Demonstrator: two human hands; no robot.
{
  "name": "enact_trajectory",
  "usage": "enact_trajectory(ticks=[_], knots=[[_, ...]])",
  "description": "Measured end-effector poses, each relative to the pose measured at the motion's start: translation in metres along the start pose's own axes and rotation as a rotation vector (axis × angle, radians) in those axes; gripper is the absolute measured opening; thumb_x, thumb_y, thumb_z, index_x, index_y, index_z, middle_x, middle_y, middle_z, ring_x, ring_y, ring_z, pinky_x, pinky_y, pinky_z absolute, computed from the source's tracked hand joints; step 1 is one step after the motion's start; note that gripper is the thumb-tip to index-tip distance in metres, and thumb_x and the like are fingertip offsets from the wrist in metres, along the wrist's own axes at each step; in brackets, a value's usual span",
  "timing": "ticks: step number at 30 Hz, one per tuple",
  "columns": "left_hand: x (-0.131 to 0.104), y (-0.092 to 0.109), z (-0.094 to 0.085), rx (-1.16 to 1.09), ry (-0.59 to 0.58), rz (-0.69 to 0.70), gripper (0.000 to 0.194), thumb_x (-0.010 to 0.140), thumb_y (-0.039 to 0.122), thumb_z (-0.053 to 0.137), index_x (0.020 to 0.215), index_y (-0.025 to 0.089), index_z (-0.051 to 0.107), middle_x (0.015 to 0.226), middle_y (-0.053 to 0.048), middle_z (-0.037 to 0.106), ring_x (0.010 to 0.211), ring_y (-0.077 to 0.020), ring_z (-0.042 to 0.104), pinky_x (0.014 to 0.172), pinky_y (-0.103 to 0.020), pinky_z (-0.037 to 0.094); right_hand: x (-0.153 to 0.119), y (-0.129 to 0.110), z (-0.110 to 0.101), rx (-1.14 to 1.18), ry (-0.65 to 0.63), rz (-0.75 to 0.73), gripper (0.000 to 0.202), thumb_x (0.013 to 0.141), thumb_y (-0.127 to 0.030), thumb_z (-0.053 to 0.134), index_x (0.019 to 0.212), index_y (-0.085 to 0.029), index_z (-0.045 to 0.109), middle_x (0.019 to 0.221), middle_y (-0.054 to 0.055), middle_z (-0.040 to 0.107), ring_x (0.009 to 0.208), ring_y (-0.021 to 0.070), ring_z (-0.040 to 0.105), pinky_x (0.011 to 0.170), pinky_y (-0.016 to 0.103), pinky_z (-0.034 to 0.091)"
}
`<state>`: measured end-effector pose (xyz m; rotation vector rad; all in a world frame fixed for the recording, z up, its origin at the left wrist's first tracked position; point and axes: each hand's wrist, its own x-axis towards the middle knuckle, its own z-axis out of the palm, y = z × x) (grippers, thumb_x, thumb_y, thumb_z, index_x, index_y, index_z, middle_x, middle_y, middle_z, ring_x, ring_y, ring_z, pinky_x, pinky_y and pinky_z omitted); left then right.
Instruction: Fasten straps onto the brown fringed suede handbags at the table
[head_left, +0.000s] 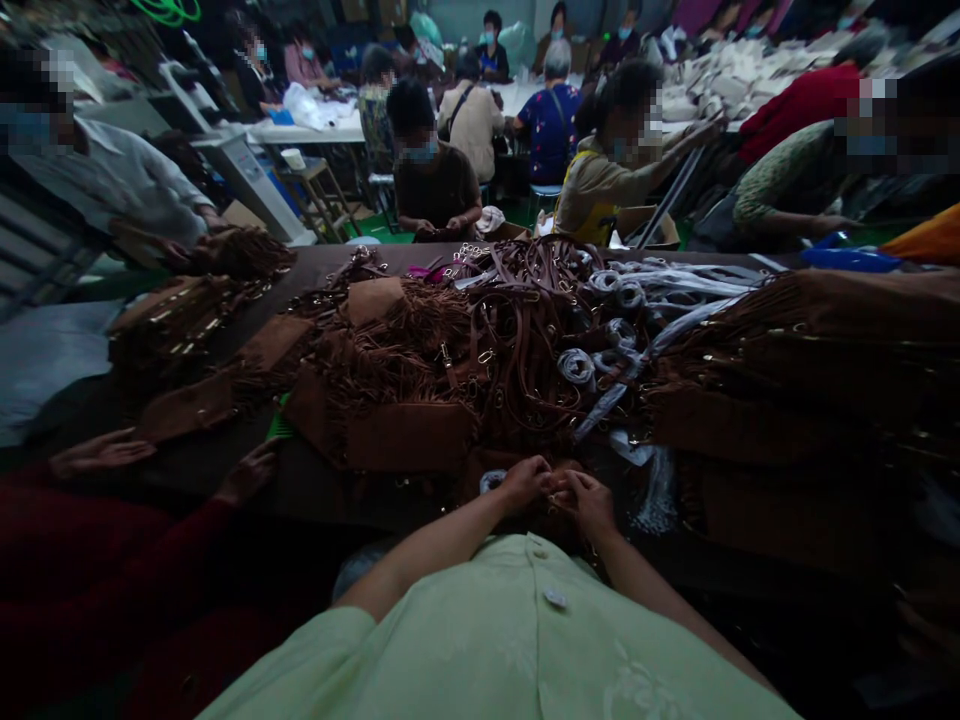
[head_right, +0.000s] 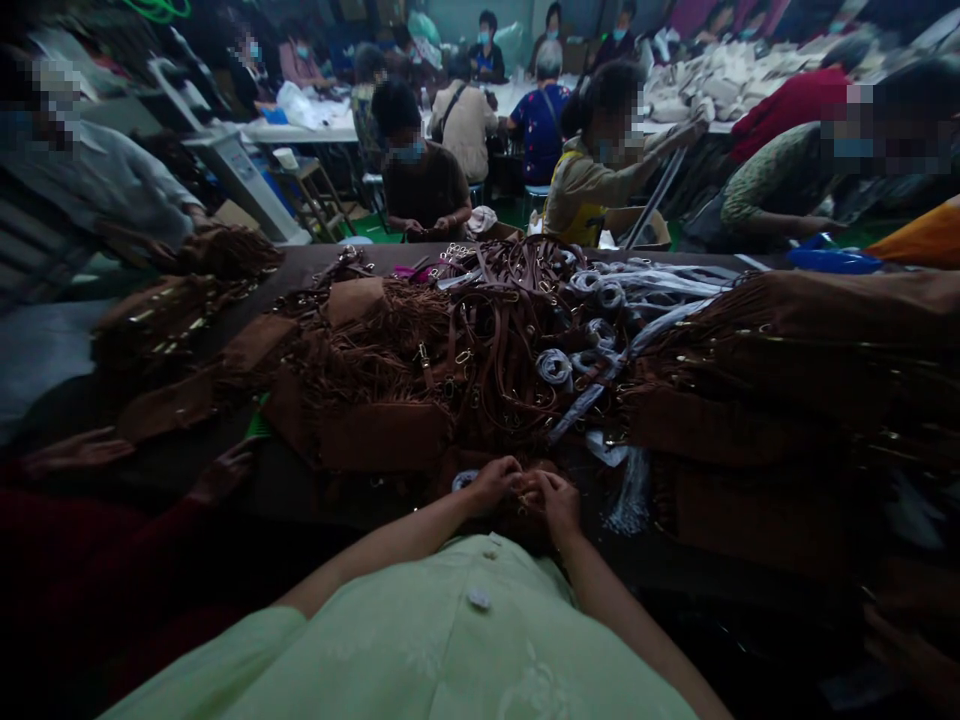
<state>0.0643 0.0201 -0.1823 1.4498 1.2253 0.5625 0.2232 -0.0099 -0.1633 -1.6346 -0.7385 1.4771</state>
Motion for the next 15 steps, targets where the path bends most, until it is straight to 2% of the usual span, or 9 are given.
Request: enact_trajectory(ticks=[5,9,15], knots=[[0.001,-0.003,0.003,-0.033,-0.002,-0.047,0.019,0.078,0.030,0.052,0.088,0.015,0.059,0.080,-0.001,0.060,0.074,-0.0118,0.053,0.066,-0.021,0.041,0.007,-0.014,-0.008,-0.041,0.028,-0.020,0.050,0.059,-0.052,0.070,0.088,-0.011,0.065,0.071,0.006,0.069,0.055,0.0159,0.061,0.048,0.027,0.052],[0.001,-0.004,0.004,-0.077,-0.018,-0.054,0.018,0.076,0.026,0.053,0.088,0.014,0.059,0.078,-0.001,0.061,0.071,-0.0111,0.054,0.064,-0.021,0.041,0.012,-0.017,-0.009,-0.104,0.043,-0.064,0.053,0.058,-0.052,0.071,0.091,-0.011,0.067,0.070,0.007,0.069,0.055,0.0175,0.062,0.047,0.026,0.050],[0.001,-0.008,0.005,-0.089,-0.028,-0.037,0.016,0.073,0.018,0.054,0.088,0.015,0.061,0.080,-0.001,0.062,0.073,-0.0110,0.055,0.068,-0.021,0.042,0.009,-0.016,-0.007,-0.242,-0.179,-0.045,0.046,0.055,-0.050,0.073,0.081,-0.012,0.069,0.065,0.007,0.069,0.049,0.0174,0.062,0.047,0.027,0.051]])
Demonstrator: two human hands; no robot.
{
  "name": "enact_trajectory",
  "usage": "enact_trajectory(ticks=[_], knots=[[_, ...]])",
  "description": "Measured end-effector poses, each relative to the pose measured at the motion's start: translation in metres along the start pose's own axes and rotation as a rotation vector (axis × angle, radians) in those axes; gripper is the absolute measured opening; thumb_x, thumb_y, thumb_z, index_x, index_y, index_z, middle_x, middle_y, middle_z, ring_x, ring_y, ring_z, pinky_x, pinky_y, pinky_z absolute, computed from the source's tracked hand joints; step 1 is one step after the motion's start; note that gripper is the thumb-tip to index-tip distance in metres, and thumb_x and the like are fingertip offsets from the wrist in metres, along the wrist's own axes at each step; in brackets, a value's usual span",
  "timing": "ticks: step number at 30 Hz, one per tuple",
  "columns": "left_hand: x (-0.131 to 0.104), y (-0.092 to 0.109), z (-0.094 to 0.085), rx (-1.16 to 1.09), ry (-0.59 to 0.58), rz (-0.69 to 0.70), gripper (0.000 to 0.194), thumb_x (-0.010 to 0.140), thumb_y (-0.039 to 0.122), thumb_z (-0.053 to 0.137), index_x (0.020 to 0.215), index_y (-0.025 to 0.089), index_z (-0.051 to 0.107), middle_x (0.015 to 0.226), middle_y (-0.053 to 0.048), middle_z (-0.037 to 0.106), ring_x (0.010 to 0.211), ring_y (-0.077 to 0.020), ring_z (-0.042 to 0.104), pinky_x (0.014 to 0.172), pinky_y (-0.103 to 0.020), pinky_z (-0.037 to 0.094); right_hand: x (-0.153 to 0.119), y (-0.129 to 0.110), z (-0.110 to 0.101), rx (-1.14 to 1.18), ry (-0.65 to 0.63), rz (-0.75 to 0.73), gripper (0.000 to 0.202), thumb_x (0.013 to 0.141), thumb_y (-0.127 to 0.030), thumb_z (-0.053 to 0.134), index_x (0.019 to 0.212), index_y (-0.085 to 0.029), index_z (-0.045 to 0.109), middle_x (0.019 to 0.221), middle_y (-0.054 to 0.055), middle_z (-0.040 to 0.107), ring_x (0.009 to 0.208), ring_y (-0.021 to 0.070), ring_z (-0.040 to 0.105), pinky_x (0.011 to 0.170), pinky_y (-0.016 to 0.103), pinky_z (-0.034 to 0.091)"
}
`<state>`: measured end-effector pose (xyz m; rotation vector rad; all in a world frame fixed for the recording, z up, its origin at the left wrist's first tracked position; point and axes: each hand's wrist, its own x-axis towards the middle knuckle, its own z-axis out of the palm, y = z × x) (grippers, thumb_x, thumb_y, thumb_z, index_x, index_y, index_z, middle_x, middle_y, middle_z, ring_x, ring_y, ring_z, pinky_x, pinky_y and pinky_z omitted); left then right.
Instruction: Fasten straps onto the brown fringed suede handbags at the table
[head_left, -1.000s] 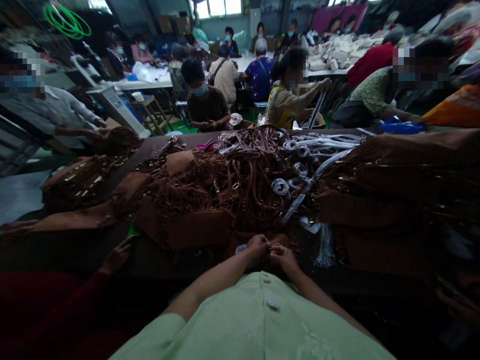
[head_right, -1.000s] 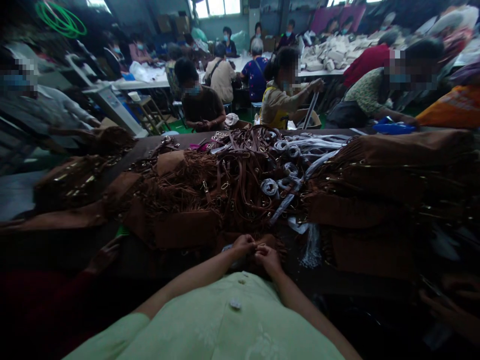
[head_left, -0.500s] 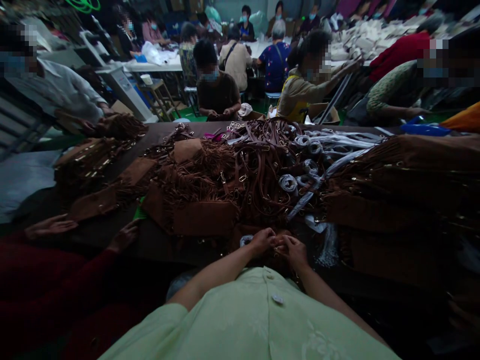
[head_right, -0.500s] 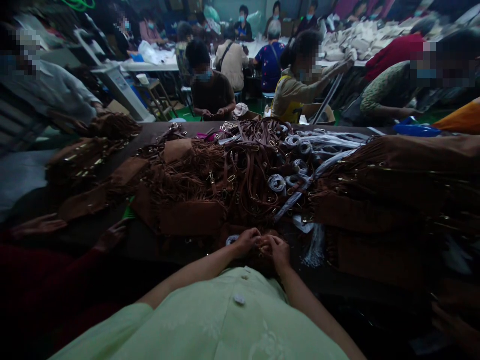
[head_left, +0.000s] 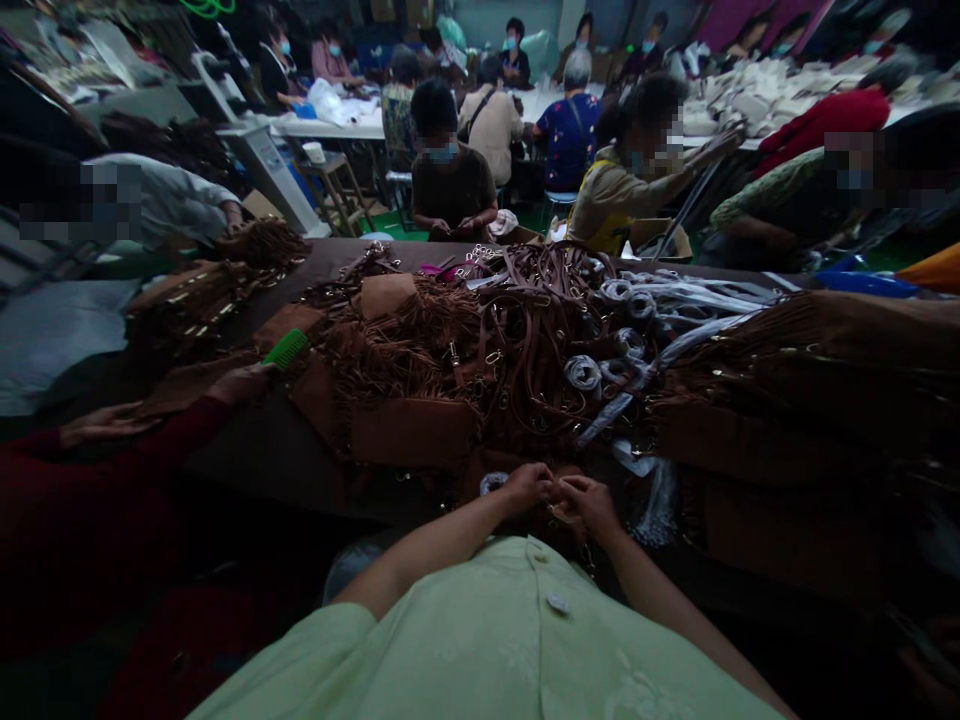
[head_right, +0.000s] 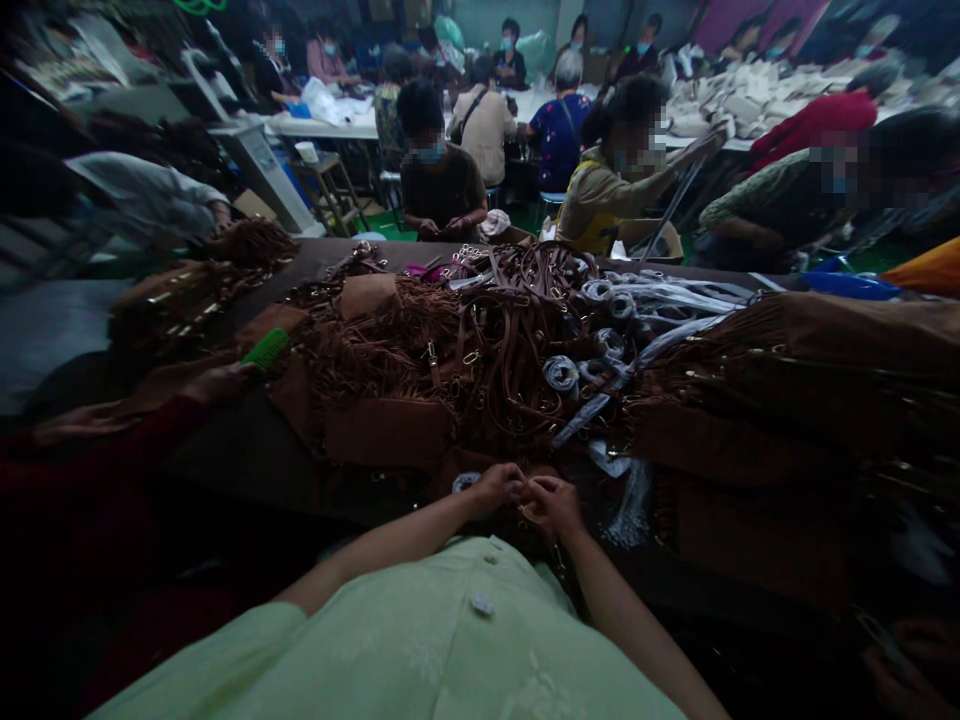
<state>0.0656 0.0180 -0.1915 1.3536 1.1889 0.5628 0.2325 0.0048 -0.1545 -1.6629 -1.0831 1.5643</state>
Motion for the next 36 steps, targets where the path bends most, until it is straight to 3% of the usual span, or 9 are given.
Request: enact_trajectory(ticks=[6,11,20,29,36], knots=[[-0.001,0.001,-0.002,-0.021,-0.005,0.012,0.016,0.070,0.017,0.057,0.086,0.014,0.062,0.079,0.000,0.062,0.074,-0.0116,0.055,0.068,-0.022,0.042,0.004,0.009,0.000,-0.017,-0.096,0.078,0.043,0.056,-0.048,0.074,0.081,-0.014,0.068,0.067,0.006,0.070,0.052,0.0184,0.064,0.047,0.027,0.052],[0.001,-0.003,-0.001,-0.083,0.065,0.021,0.026,0.064,0.015,0.063,0.090,0.014,0.059,0.081,0.000,0.061,0.074,-0.0115,0.055,0.063,-0.020,0.041,0.002,0.009,0.002,0.027,-0.123,0.098,0.045,0.056,-0.048,0.075,0.084,-0.013,0.068,0.068,0.007,0.070,0.050,0.0160,0.062,0.045,0.025,0.050],[-0.001,0.001,-0.001,-0.079,0.058,0.011,0.025,0.061,0.014,0.066,0.085,0.013,0.059,0.077,0.001,0.060,0.070,-0.0109,0.054,0.060,-0.019,0.040,-0.002,0.006,0.004,0.063,-0.109,0.122,0.048,0.048,-0.048,0.079,0.076,-0.011,0.068,0.060,0.005,0.067,0.046,0.0141,0.058,0.041,0.023,0.045],[-0.001,0.001,-0.001,-0.127,0.057,0.008,0.024,0.061,0.016,0.067,0.083,0.013,0.059,0.074,0.001,0.059,0.066,-0.0101,0.053,0.059,-0.020,0.039,0.000,0.010,0.005,0.186,-0.179,0.166,0.043,0.051,-0.042,0.080,0.078,-0.011,0.066,0.062,0.006,0.067,0.045,0.0115,0.057,0.039,0.020,0.043],[0.000,0.000,-0.002,-0.067,0.057,-0.026,0.025,0.063,0.016,0.065,0.086,0.014,0.059,0.078,0.001,0.060,0.069,-0.0102,0.053,0.060,-0.019,0.039,-0.001,0.010,0.006,0.218,-0.152,0.179,0.044,0.050,-0.042,0.080,0.078,-0.012,0.064,0.061,0.005,0.066,0.043,0.0111,0.056,0.037,0.019,0.039]])
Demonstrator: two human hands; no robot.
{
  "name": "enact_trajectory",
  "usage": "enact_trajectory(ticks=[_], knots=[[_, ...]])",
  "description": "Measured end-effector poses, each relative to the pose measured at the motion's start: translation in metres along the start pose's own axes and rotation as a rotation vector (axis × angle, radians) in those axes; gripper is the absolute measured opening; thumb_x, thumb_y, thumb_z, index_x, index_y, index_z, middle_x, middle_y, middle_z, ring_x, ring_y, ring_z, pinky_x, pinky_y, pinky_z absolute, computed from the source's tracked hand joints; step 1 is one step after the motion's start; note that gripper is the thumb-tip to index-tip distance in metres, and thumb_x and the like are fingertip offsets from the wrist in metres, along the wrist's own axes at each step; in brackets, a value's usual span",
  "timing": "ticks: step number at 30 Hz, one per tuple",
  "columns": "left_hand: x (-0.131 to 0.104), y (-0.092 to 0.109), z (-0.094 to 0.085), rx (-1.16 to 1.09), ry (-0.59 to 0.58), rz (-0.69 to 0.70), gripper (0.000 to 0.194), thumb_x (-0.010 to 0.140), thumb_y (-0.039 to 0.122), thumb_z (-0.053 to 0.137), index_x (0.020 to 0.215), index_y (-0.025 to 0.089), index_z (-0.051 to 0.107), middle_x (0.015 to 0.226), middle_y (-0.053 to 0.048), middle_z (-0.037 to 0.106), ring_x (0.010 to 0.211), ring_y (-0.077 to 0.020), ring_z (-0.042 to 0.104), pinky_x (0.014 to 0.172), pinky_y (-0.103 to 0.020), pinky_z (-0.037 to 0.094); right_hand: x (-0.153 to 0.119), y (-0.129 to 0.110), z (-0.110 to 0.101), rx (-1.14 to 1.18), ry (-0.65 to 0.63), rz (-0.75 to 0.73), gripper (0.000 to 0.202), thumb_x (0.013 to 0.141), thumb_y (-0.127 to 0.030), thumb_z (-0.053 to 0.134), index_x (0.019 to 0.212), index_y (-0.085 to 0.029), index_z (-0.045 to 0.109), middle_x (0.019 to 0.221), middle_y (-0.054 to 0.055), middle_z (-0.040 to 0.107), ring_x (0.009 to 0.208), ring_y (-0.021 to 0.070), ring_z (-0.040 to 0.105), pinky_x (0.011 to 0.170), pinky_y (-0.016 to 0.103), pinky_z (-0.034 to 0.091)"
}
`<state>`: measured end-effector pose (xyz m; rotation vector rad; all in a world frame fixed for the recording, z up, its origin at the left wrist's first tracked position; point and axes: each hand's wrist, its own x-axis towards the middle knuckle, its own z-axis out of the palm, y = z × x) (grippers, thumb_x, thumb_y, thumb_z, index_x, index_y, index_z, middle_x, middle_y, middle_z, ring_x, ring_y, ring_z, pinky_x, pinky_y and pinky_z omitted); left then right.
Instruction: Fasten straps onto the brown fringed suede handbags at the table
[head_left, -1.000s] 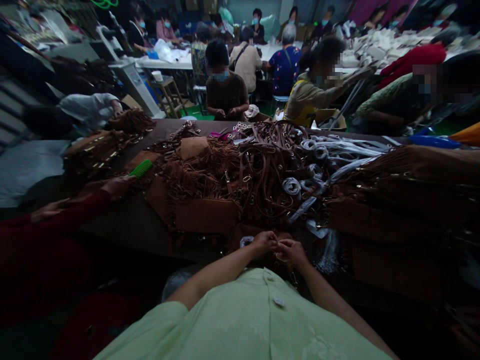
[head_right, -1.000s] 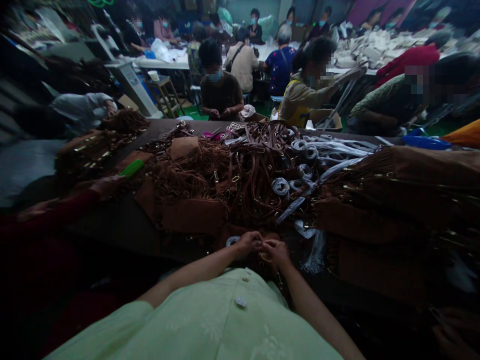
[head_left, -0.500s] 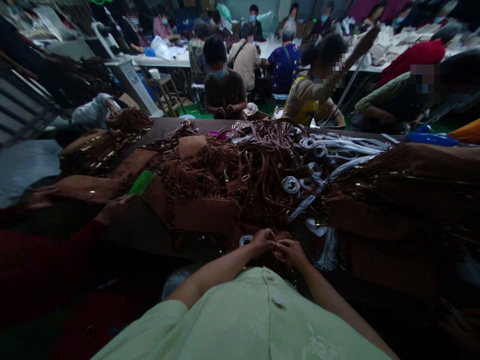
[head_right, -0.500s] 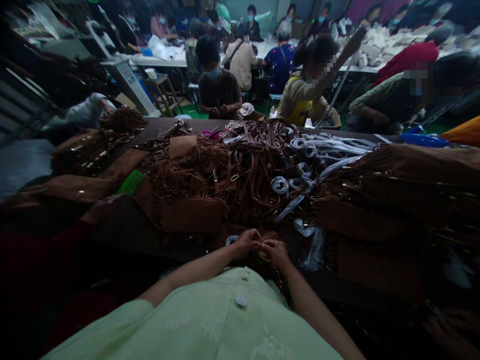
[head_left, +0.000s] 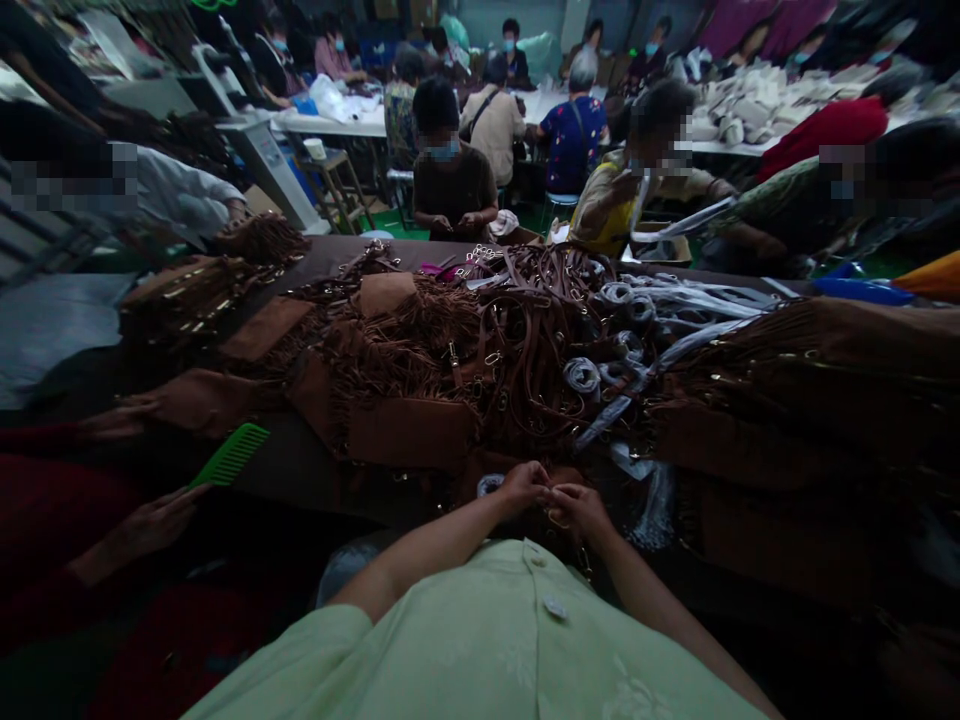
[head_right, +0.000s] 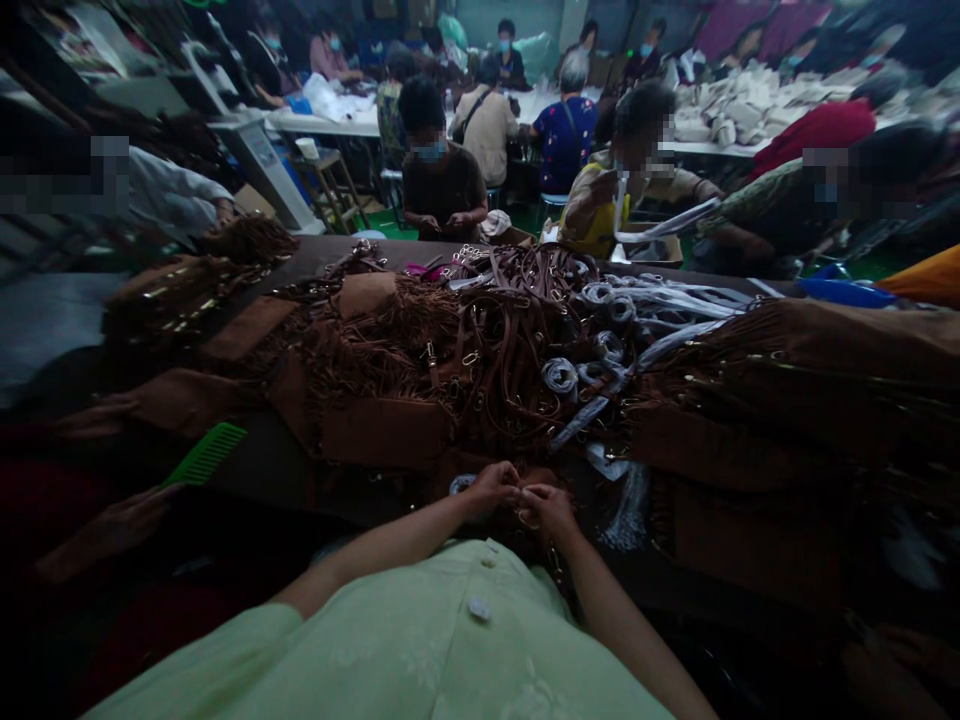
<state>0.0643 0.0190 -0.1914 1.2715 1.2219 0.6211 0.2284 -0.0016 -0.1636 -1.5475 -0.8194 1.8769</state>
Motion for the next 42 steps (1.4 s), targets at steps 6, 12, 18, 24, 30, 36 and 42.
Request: enact_trajectory(ticks=[6,12,18,24,30,36,42], knots=[[-0.001,0.004,-0.001,0.046,0.024,0.004,0.023,0.062,0.015,0.066,0.084,0.014,0.060,0.078,0.001,0.061,0.070,-0.0105,0.054,0.060,-0.019,0.038,0.001,0.004,-0.001,-0.015,-0.037,-0.016,0.047,0.049,-0.046,0.079,0.076,-0.011,0.064,0.057,0.004,0.064,0.043,0.0107,0.053,0.037,0.019,0.036],[-0.001,0.001,0.000,0.040,0.007,-0.013,0.025,0.061,0.015,0.066,0.085,0.014,0.060,0.078,0.001,0.061,0.070,-0.0106,0.054,0.060,-0.019,0.039,0.000,0.003,0.001,-0.089,-0.011,-0.017,0.052,0.047,-0.052,0.078,0.076,-0.012,0.064,0.057,0.003,0.063,0.043,0.0110,0.052,0.038,0.021,0.036],[0.001,0.000,-0.002,0.071,0.001,0.005,0.023,0.060,0.015,0.066,0.083,0.013,0.061,0.075,0.001,0.060,0.069,-0.0106,0.053,0.059,-0.019,0.038,0.001,0.002,-0.003,-0.192,-0.076,-0.079,0.048,0.053,-0.053,0.075,0.075,-0.011,0.066,0.053,0.001,0.060,0.044,0.0104,0.051,0.041,0.021,0.038],[0.006,-0.002,-0.001,-0.032,-0.003,0.025,0.019,0.057,0.007,0.064,0.075,0.012,0.060,0.069,0.002,0.058,0.065,-0.0088,0.051,0.059,-0.019,0.038,-0.002,-0.001,-0.003,-0.315,-0.054,-0.171,0.044,0.062,-0.055,0.066,0.073,-0.012,0.070,0.056,0.002,0.062,0.046,0.0115,0.052,0.043,0.022,0.040],[0.006,-0.002,0.003,-0.107,-0.007,-0.021,0.018,0.054,-0.001,0.058,0.065,0.012,0.056,0.060,0.005,0.053,0.057,-0.0069,0.049,0.055,-0.018,0.037,-0.007,-0.004,0.003,-0.522,0.034,-0.282,0.038,0.066,-0.053,0.061,0.071,-0.016,0.072,0.064,0.004,0.067,0.055,0.0154,0.057,0.050,0.023,0.042],[0.003,0.008,-0.016,0.235,-0.069,-0.046,0.018,0.062,0.014,0.065,0.079,0.015,0.062,0.072,0.001,0.060,0.068,-0.0117,0.054,0.064,-0.022,0.042,-0.008,0.000,0.009,-0.720,0.069,-0.357,0.031,0.073,-0.045,0.055,0.070,-0.019,0.072,0.068,0.004,0.069,0.061,0.0175,0.059,0.055,0.024,0.042],[-0.024,0.016,-0.082,0.573,-0.172,0.051,0.040,0.057,0.016,0.068,0.096,0.023,0.063,0.095,-0.002,0.060,0.094,-0.0202,0.053,0.080,-0.027,0.041,-0.015,-0.003,0.017,-0.839,0.127,-0.361,0.030,0.078,-0.039,0.047,0.077,-0.019,0.070,0.078,0.006,0.070,0.072,0.0197,0.062,0.065,0.027,0.044]])
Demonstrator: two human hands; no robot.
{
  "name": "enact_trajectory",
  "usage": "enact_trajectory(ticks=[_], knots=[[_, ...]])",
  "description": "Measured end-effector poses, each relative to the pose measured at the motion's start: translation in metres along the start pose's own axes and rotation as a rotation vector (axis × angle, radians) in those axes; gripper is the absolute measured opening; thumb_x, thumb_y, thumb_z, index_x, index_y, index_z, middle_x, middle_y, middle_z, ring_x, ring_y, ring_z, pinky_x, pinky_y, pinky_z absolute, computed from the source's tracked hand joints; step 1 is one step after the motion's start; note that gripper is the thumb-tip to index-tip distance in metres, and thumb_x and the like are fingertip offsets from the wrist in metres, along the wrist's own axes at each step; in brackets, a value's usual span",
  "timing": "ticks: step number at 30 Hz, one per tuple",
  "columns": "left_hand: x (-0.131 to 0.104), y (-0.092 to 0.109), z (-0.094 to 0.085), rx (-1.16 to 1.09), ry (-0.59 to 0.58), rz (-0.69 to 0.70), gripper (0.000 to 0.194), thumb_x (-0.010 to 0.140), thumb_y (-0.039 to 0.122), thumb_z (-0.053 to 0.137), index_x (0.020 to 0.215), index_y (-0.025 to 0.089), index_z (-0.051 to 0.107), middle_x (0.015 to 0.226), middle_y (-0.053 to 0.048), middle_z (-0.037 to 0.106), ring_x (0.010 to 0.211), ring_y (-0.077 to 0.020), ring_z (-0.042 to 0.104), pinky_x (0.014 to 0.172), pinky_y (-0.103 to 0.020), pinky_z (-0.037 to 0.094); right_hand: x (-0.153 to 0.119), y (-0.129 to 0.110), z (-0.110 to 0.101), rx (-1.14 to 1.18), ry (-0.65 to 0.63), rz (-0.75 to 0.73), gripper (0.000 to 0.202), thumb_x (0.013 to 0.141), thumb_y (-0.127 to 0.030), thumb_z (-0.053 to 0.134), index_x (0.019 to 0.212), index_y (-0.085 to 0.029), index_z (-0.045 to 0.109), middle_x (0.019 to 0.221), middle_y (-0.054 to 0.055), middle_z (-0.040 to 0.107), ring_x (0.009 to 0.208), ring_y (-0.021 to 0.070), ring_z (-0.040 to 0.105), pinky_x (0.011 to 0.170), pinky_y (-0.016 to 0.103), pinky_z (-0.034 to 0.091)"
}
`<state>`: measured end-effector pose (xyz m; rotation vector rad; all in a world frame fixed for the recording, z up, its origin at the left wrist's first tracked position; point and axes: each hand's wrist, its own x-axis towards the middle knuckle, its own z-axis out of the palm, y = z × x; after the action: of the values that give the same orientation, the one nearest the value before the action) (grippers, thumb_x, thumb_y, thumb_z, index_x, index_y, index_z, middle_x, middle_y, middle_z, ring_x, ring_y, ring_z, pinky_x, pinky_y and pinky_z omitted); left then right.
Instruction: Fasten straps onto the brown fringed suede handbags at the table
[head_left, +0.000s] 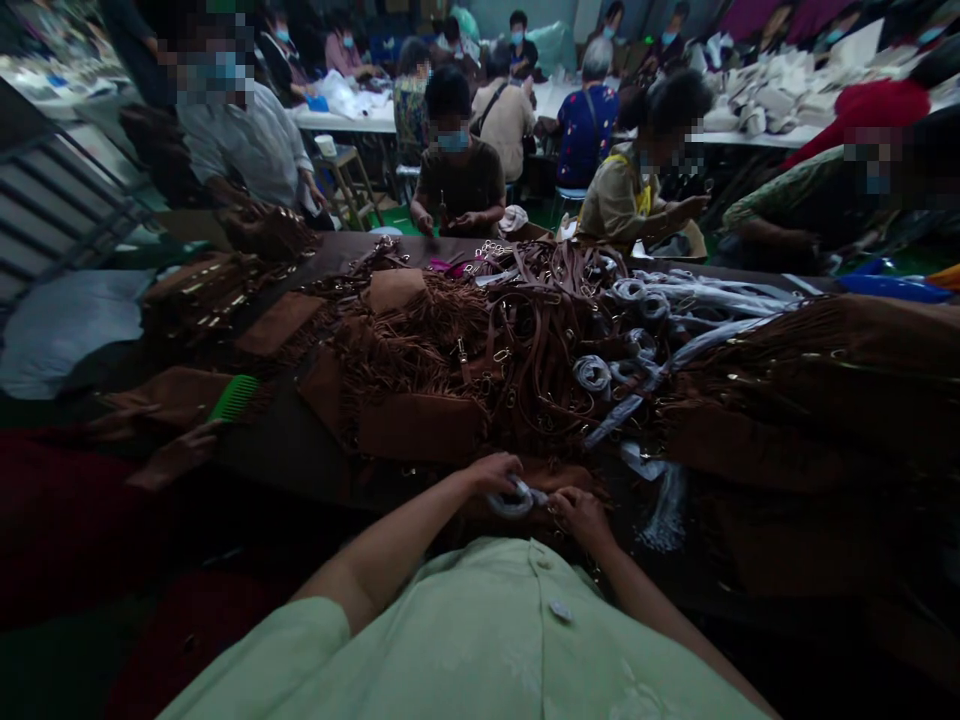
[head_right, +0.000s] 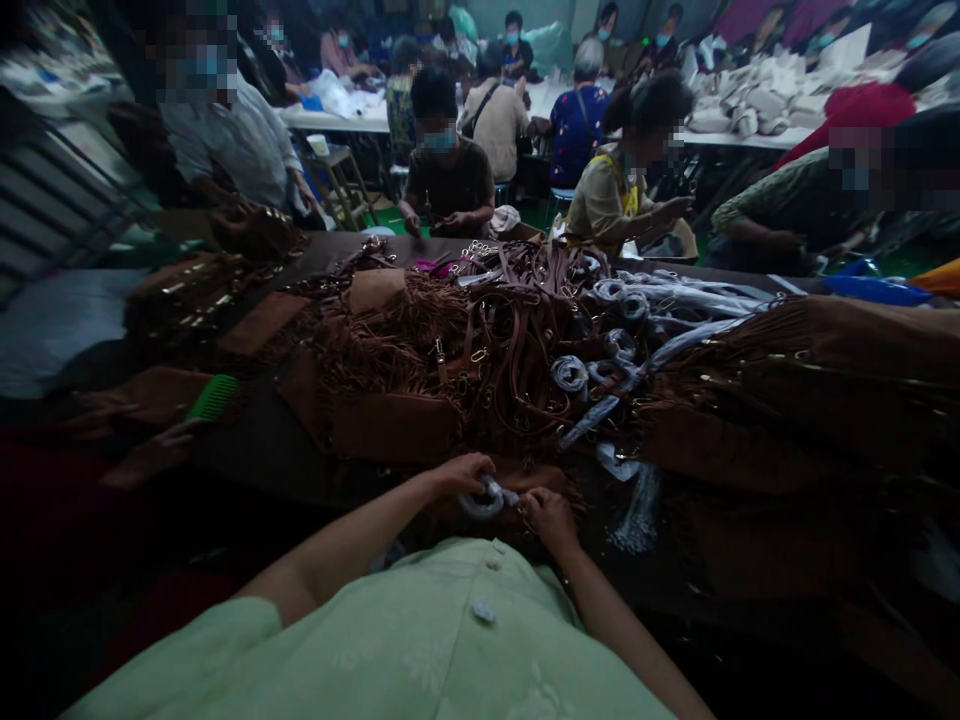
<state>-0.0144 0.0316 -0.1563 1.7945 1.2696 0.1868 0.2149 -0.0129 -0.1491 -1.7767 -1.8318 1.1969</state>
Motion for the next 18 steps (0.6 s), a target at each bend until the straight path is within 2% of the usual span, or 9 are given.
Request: enact_trajectory(ticks=[2,7,10,12,13,16,18], knots=[[-0.012,-0.006,-0.005,0.096,-0.013,-0.019,0.043,0.055,0.012,0.066,0.096,0.024,0.064,0.092,-0.003,0.061,0.091,-0.0220,0.054,0.078,-0.028,0.041,-0.003,-0.006,0.001,-0.042,0.014,-0.017,0.029,0.080,-0.037,0.047,0.087,-0.021,0.069,0.082,0.005,0.070,0.076,0.0197,0.063,0.069,0.028,0.044],[-0.017,0.002,0.006,0.078,0.140,-0.099,0.021,0.057,0.022,0.068,0.078,0.022,0.067,0.077,-0.004,0.061,0.077,-0.0201,0.057,0.070,-0.026,0.041,-0.016,-0.025,0.003,-0.259,-0.052,-0.212,0.036,0.084,-0.033,0.044,0.117,-0.028,0.058,0.105,0.005,0.063,0.091,0.0182,0.060,0.080,0.027,0.043],[-0.012,0.015,0.010,0.050,0.199,-0.168,0.021,0.057,0.031,0.070,0.075,0.020,0.068,0.073,-0.005,0.062,0.072,-0.0198,0.057,0.068,-0.026,0.041,-0.024,-0.033,0.004,-0.448,-0.138,-0.288,0.055,0.074,-0.039,0.060,0.127,-0.033,0.049,0.115,0.006,0.055,0.094,0.0203,0.058,0.077,0.028,0.044],[-0.009,0.022,0.011,0.022,0.201,-0.208,0.027,0.057,0.036,0.071,0.076,0.018,0.068,0.072,-0.005,0.063,0.070,-0.0200,0.057,0.066,-0.026,0.041,-0.029,-0.033,0.004,-0.527,-0.154,-0.288,0.060,0.066,-0.039,0.068,0.124,-0.033,0.053,0.116,0.007,0.052,0.096,0.0218,0.057,0.077,0.028,0.043],[-0.008,0.023,0.011,-0.020,0.187,-0.220,0.029,0.058,0.038,0.071,0.078,0.017,0.068,0.071,-0.005,0.063,0.070,-0.0195,0.057,0.065,-0.026,0.041,-0.030,-0.031,0.004,-0.545,-0.137,-0.272,0.054,0.066,-0.036,0.068,0.119,-0.033,0.057,0.115,0.007,0.052,0.095,0.0218,0.056,0.078,0.028,0.043],[-0.013,0.019,0.015,-0.238,0.115,-0.206,0.034,0.072,0.045,0.059,0.085,0.014,0.066,0.074,-0.004,0.063,0.070,-0.0170,0.057,0.063,-0.024,0.042,-0.030,-0.017,0.002,-0.479,-0.055,-0.205,0.032,0.075,-0.026,0.058,0.106,-0.028,0.065,0.112,0.007,0.055,0.092,0.0194,0.057,0.078,0.027,0.043],[-0.025,0.010,0.020,-0.274,0.146,-0.169,0.033,0.079,0.043,0.051,0.091,0.014,0.064,0.081,-0.004,0.063,0.075,-0.0160,0.057,0.067,-0.024,0.043,-0.028,-0.004,-0.002,-0.329,-0.023,-0.184,0.029,0.078,-0.026,0.052,0.103,-0.025,0.067,0.111,0.007,0.056,0.093,0.0188,0.057,0.081,0.028,0.043]])
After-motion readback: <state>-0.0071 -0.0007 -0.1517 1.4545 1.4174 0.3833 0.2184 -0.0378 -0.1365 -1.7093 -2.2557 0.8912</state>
